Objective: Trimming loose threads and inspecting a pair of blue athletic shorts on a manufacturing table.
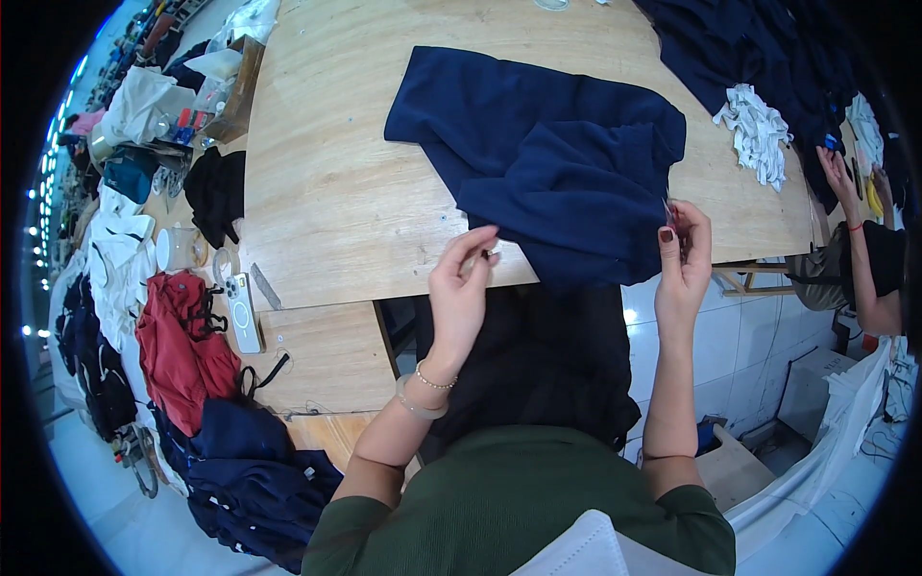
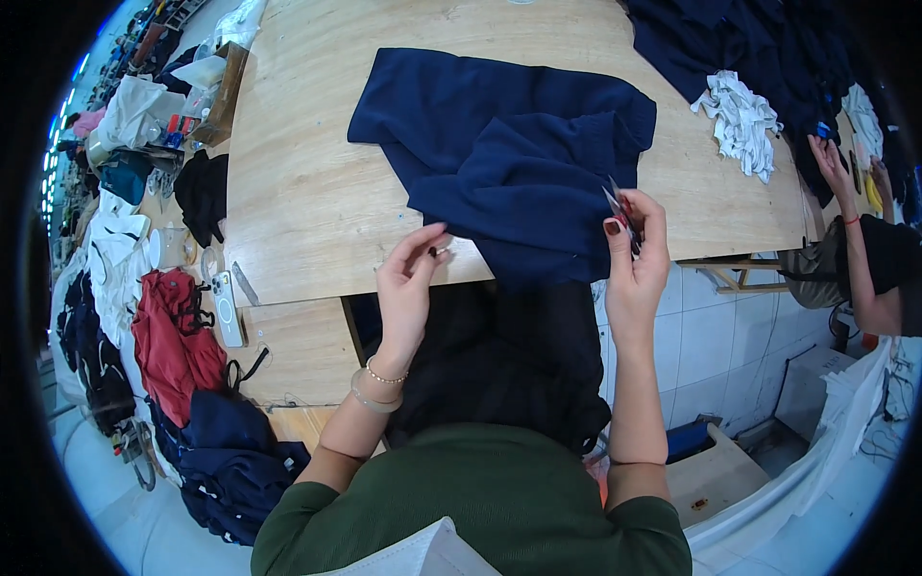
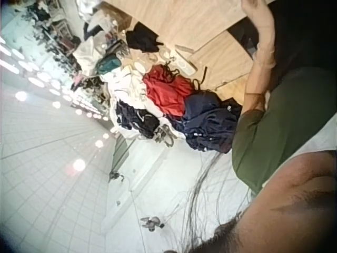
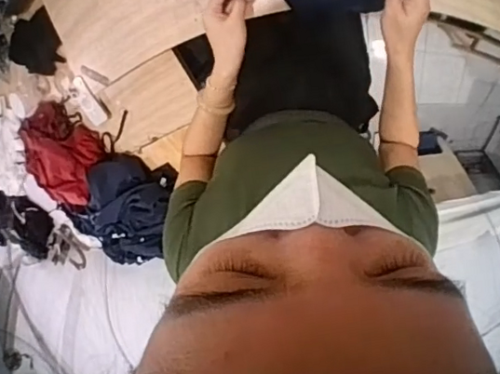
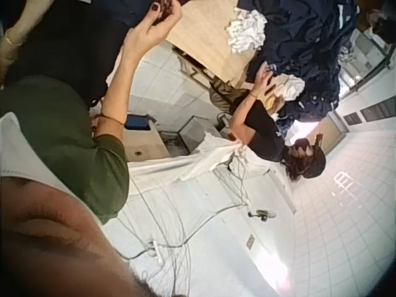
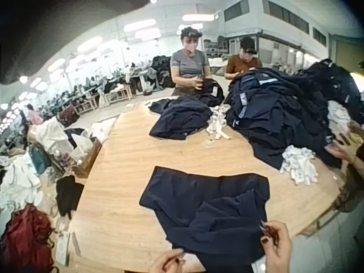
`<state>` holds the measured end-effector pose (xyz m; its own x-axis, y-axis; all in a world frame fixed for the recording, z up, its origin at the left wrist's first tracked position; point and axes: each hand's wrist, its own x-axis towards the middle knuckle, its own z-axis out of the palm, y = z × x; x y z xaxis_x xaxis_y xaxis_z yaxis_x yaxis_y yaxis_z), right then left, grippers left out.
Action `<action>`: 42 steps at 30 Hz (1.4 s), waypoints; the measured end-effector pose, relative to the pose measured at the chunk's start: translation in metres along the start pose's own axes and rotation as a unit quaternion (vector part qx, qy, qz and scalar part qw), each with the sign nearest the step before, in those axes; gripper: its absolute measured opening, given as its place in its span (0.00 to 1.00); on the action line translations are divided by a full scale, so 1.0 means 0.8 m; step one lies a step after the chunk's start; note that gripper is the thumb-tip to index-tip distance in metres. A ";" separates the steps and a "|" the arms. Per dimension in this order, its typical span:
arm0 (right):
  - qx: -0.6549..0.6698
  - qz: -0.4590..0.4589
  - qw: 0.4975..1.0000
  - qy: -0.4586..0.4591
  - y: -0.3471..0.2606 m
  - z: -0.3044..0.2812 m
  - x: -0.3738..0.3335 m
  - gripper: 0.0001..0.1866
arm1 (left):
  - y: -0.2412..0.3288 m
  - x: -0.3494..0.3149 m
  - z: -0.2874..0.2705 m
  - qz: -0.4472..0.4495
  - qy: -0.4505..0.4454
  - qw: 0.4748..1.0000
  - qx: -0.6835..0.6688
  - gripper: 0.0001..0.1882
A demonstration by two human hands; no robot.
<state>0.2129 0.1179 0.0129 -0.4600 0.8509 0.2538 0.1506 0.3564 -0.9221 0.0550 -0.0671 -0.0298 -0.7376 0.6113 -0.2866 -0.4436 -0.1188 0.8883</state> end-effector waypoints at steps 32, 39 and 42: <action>0.041 -0.056 0.973 -0.222 -0.011 0.098 0.100 0.08 | 0.061 0.022 0.026 -0.168 -0.241 0.941 -0.166 0.09; 0.125 0.036 0.980 -0.148 -0.031 0.056 0.068 0.11 | 0.063 0.020 0.030 -0.150 -0.166 0.957 -0.187 0.08; 0.096 0.005 0.986 -0.139 -0.035 0.023 0.048 0.08 | 0.066 0.019 0.038 -0.136 -0.174 0.953 -0.207 0.08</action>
<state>0.1751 0.1334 0.0432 -0.6856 0.7058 0.1786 0.0008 0.2460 -0.9693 0.0359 -0.0405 0.0234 -0.3857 0.8773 -0.2855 -0.8097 -0.1736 0.5606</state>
